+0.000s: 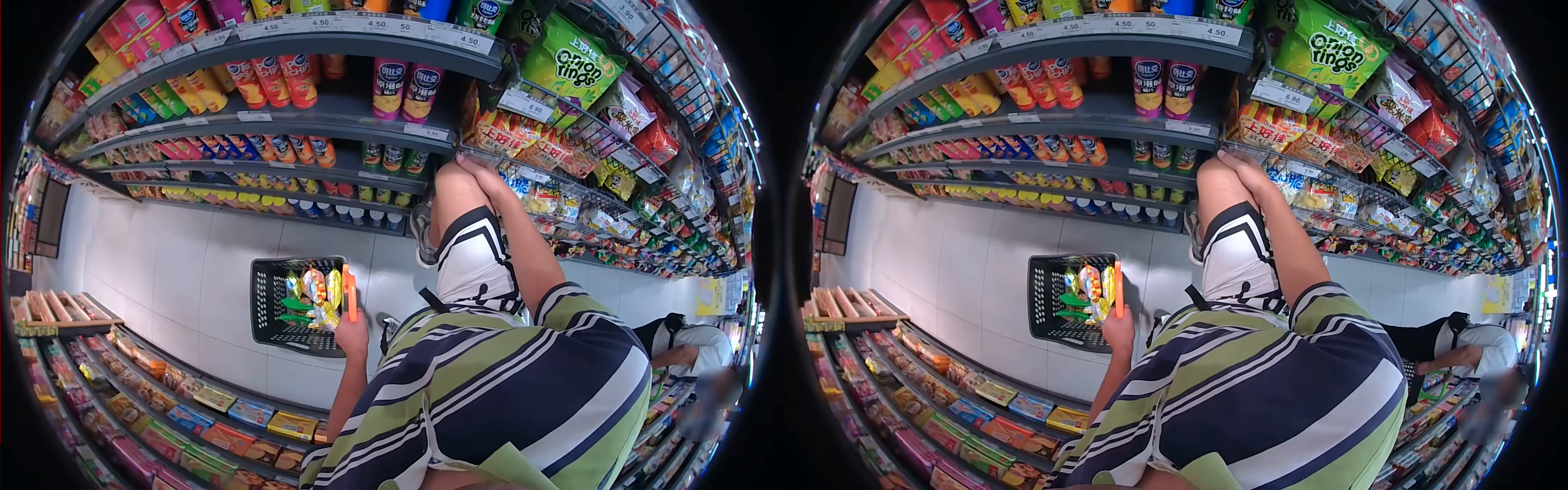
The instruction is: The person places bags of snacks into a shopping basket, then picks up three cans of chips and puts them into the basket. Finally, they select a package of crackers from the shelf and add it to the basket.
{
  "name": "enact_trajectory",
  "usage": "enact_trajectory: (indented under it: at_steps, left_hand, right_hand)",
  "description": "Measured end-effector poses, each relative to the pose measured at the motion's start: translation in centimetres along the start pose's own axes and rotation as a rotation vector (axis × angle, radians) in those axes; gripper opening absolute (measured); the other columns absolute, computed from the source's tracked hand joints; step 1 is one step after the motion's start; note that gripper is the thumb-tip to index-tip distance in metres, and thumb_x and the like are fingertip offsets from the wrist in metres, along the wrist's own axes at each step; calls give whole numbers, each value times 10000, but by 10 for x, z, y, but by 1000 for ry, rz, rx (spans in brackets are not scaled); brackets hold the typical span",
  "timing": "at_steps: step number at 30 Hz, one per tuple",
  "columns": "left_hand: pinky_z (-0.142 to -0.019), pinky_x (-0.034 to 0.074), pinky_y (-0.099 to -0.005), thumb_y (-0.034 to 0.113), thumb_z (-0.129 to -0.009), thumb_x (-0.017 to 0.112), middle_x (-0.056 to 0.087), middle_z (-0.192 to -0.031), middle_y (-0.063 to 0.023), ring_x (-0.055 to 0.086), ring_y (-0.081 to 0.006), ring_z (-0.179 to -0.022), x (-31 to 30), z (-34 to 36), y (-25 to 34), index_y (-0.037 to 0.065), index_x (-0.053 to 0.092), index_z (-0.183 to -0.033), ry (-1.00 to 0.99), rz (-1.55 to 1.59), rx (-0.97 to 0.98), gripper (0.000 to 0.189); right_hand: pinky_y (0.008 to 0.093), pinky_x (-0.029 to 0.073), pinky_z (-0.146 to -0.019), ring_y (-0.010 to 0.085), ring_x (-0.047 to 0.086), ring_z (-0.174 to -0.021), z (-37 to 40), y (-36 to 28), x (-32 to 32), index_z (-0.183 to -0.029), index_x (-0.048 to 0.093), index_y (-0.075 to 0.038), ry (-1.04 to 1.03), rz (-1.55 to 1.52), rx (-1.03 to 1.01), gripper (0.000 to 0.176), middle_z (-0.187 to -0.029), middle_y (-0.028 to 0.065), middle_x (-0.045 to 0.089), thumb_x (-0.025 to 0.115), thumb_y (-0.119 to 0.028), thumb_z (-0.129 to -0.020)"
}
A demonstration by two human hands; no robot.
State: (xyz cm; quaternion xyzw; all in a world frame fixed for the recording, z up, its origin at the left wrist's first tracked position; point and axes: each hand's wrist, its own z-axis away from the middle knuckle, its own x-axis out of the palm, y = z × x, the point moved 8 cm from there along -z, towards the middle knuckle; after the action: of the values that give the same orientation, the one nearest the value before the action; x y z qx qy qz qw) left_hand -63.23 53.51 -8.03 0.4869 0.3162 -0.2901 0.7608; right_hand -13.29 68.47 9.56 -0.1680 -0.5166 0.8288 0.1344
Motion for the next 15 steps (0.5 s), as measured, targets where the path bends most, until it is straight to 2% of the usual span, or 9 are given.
enact_trajectory:
  at_steps: [3, 6, 9, 15]
  left_hand:
    - [-772, 556, -558, 443, -962, 673, 744, -882, -244, 715, -485, -864, 2, 1, 1, 36, 754, -972, -3, 28, 0, 415]
    - [-771, 552, -566, 440, -963, 671, 740, -875, -248, 710, -494, -860, 2, 1, -1, 33, 751, -968, 6, 53, -4, 415]
    - [-769, 552, -570, 440, -962, 668, 736, -866, -255, 709, -499, -857, 0, 0, -3, 35, 749, -963, 8, 64, 8, 414]
    - [-772, 557, -572, 448, -946, 680, 736, -855, -255, 716, -495, -854, -3, 2, -2, 46, 746, -939, 12, 62, -28, 408]
  right_hand:
    - [384, 534, -1032, 255, 715, -1126, 5, 24, 15, -1299, 694, -8, -165, -363, 323, 646, -1229, 168, 751, 720, -565, -972]
    - [416, 561, -1005, 265, 733, -1096, -9, 46, 14, -1277, 700, -17, -192, -463, 358, 573, -1219, 149, 762, 681, -526, -1014]
    - [444, 585, -954, 286, 753, -1034, -32, 76, 10, -1251, 698, -15, -154, -474, 281, 485, -1170, 169, 773, 593, -453, -1072]
    - [440, 570, -972, 275, 741, -1064, -41, 88, 9, -1268, 701, -19, -150, -487, 275, 452, -1194, 158, 769, 586, -413, -1077]
